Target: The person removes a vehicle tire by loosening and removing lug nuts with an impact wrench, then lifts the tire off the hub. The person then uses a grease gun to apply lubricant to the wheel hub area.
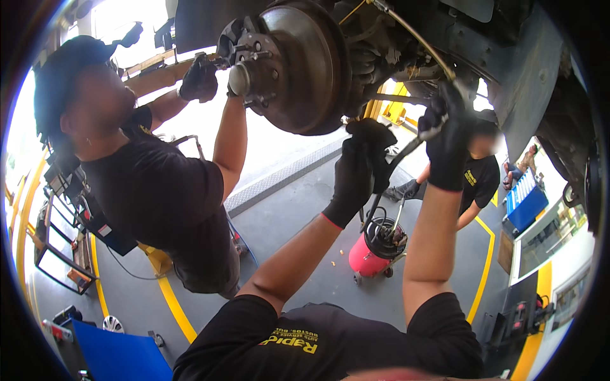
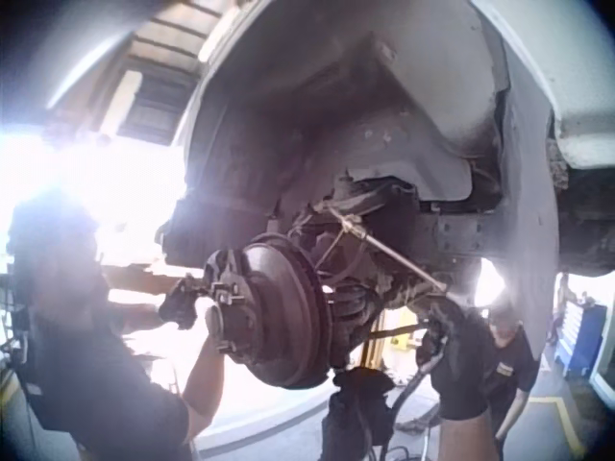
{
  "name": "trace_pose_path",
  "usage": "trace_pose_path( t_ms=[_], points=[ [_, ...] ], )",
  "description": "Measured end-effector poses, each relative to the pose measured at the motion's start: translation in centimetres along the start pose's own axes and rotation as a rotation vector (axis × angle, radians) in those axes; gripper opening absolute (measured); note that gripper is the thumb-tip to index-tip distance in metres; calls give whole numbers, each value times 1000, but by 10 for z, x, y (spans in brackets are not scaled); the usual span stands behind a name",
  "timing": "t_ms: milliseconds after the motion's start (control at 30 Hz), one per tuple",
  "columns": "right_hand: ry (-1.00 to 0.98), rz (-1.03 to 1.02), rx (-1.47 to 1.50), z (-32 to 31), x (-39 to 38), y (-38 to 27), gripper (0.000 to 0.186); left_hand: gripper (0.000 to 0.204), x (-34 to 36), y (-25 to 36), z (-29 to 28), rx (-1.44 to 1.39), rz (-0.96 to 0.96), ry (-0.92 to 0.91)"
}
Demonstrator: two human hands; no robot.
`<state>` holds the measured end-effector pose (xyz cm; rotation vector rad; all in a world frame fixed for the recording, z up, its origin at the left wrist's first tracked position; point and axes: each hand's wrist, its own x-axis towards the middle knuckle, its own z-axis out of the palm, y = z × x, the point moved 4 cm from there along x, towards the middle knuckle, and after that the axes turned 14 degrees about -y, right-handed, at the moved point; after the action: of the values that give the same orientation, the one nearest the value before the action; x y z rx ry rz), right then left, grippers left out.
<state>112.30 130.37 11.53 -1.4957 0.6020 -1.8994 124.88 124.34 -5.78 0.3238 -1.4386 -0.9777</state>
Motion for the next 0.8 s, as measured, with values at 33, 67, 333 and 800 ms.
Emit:
trace_pose_path(
  t_ms=[33, 67, 333, 800],
  points=[
    [34, -27, -24, 12, 16, -3, 22, 21, 2, 3, -6, -66, -29, -10],
    [101, -54, -37, 21, 30, -4, 25, 21, -3, 6, -13, -116, -82, -28],
    [51, -58, -230, 58, 99, 9, 37, 16, -52, 19, -77, -364, -357, -202],
    [-103, -42, -172, 63, 116, -14, 30, 32, -51, 27, -112, -688, -443, -135]
  ],
)
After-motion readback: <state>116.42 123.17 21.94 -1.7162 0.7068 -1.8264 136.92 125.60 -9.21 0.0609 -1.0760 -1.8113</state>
